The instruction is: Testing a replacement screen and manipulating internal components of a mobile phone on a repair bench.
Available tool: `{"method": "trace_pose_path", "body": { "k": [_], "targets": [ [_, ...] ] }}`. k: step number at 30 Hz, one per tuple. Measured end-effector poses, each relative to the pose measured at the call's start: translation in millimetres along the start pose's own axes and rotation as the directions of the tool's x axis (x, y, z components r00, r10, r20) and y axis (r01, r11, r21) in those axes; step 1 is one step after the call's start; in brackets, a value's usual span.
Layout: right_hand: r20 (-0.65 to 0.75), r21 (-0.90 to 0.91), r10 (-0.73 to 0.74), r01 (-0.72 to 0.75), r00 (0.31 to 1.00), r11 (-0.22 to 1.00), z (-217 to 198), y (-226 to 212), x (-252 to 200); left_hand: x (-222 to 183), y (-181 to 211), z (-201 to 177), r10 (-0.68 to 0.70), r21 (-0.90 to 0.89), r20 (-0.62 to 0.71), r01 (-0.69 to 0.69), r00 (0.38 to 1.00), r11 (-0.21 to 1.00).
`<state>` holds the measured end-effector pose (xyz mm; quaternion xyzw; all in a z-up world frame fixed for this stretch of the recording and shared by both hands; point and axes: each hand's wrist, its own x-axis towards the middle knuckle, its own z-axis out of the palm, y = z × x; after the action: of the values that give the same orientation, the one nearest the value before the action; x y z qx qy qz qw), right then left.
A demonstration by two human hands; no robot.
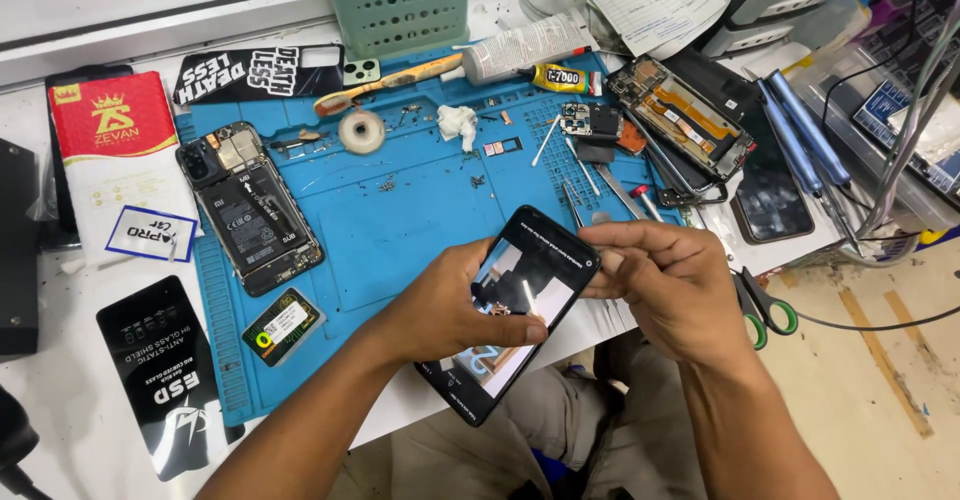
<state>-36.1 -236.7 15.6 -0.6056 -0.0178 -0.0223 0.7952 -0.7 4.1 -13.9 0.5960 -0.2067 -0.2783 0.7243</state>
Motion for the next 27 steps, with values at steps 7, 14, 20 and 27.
{"method": "trace_pose_path", "body": {
  "k": [7, 14, 20, 27],
  "targets": [
    [0.046, 0.026, 0.066, -0.068, 0.997, 0.997, -16.6, 8.3, 4.6, 2.6, 8.5, -0.3, -0.023, 0.026, 0.01, 0.023, 1.0, 0.999],
    [0.232, 0.089, 0.072, -0.095, 0.97, 0.992, -26.1, 13.3, -1.6, 0.5, 26.0, 5.4, -0.049, 0.047, 0.055, 0.047, 0.997, 0.998],
    [0.25, 0.11, 0.056, -0.086, 0.967, 0.99, -28.9, 15.4, -4.6, -2.2, 29.4, 4.8, -0.067, 0.066, 0.086, 0.061, 0.994, 0.996],
    [0.358, 0.17, 0.063, -0.131, 0.931, 0.977, -9.8, -10.7, -15.4, -0.6, 29.6, 2.9, -0.09, 0.096, 0.113, 0.08, 0.989, 0.992]
  ]
}}
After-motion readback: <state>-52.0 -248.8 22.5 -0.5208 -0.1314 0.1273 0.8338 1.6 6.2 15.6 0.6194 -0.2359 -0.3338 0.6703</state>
